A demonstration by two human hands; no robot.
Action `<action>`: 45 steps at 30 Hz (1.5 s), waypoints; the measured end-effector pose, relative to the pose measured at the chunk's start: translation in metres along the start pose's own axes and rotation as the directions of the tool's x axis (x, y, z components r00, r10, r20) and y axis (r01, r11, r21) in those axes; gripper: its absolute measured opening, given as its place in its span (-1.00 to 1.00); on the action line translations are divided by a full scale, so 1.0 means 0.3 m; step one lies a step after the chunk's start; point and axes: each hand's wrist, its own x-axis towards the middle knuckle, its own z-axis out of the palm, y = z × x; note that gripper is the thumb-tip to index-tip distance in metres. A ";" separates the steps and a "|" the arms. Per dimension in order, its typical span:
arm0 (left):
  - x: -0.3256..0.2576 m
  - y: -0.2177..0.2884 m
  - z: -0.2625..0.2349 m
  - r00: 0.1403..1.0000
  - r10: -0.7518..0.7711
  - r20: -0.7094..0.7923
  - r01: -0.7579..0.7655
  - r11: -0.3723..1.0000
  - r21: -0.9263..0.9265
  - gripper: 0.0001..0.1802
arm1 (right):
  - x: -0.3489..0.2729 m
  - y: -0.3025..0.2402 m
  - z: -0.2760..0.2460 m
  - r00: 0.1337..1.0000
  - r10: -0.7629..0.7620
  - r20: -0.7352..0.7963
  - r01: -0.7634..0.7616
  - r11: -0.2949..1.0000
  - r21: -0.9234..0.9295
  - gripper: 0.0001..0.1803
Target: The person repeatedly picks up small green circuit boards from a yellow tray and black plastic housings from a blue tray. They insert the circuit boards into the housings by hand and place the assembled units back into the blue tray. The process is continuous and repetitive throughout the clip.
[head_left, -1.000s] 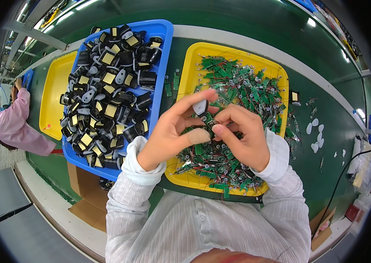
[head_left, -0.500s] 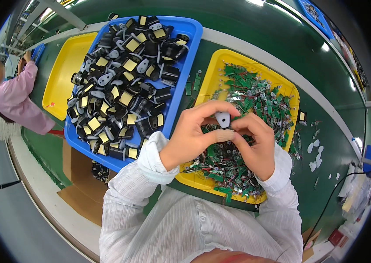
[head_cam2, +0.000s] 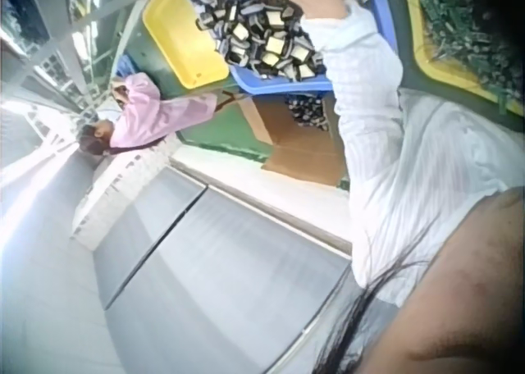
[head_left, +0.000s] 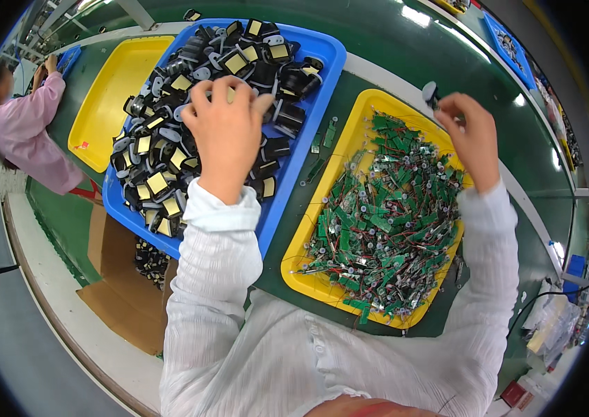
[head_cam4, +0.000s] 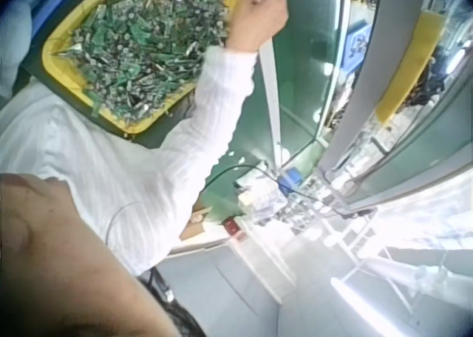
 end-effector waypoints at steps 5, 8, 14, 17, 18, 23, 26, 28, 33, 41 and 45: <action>0.025 -0.026 0.069 1.000 -0.005 -0.015 0.007 0.994 0.108 -0.73 | 0.153 0.385 0.125 0.988 0.156 0.014 -0.140 0.914 -0.380 -0.89; 0.018 -0.030 0.077 0.999 -0.002 0.035 -0.004 0.987 0.160 -0.73 | 0.161 0.451 0.154 0.952 0.298 0.070 -0.251 0.891 -0.377 -0.89; 0.032 -0.026 0.027 0.991 -0.026 -0.132 0.021 0.999 -0.039 -0.78 | 0.098 0.372 0.077 0.997 0.014 0.076 0.009 0.955 -0.296 -0.71; 0.022 0.038 -0.024 0.987 -0.154 -0.052 0.124 0.918 -0.376 -0.73 | -0.015 0.140 0.049 0.980 -0.142 0.143 0.154 0.985 -0.082 -0.75; 0.016 0.069 -0.055 0.977 -0.208 0.037 0.190 0.787 -0.587 -0.70 | -0.056 0.057 0.055 0.967 -0.170 0.187 0.164 0.985 0.050 -0.77; -0.052 0.169 -0.066 0.941 -0.034 0.335 0.337 0.148 -0.930 -0.66 | -0.182 -0.153 0.161 0.900 -0.280 0.334 0.213 0.951 0.223 -0.84; -0.072 0.188 -0.056 0.941 0.002 0.338 0.334 0.147 -0.931 -0.72 | -0.208 -0.169 0.217 0.910 -0.247 0.333 0.183 0.960 0.214 -0.85; -0.083 0.190 -0.039 0.942 0.005 0.337 0.329 0.198 -0.923 -0.72 | -0.231 -0.193 0.236 0.916 -0.249 0.315 0.158 0.945 0.286 -0.85; -0.085 0.195 -0.049 0.953 0.010 0.303 0.293 0.233 -0.927 -0.72 | -0.261 -0.263 0.233 0.905 -0.180 0.386 0.096 0.969 0.227 -0.77; -0.099 0.201 -0.052 0.963 0.108 0.247 0.240 0.073 -0.968 -0.71 | -0.245 -0.269 0.094 0.877 0.028 0.479 -0.301 0.810 0.503 -0.82; -0.125 0.234 -0.086 0.923 0.185 0.337 0.350 -0.044 -0.936 -0.69 | -0.304 -0.304 0.047 0.927 0.183 0.326 -0.372 0.357 0.857 -0.82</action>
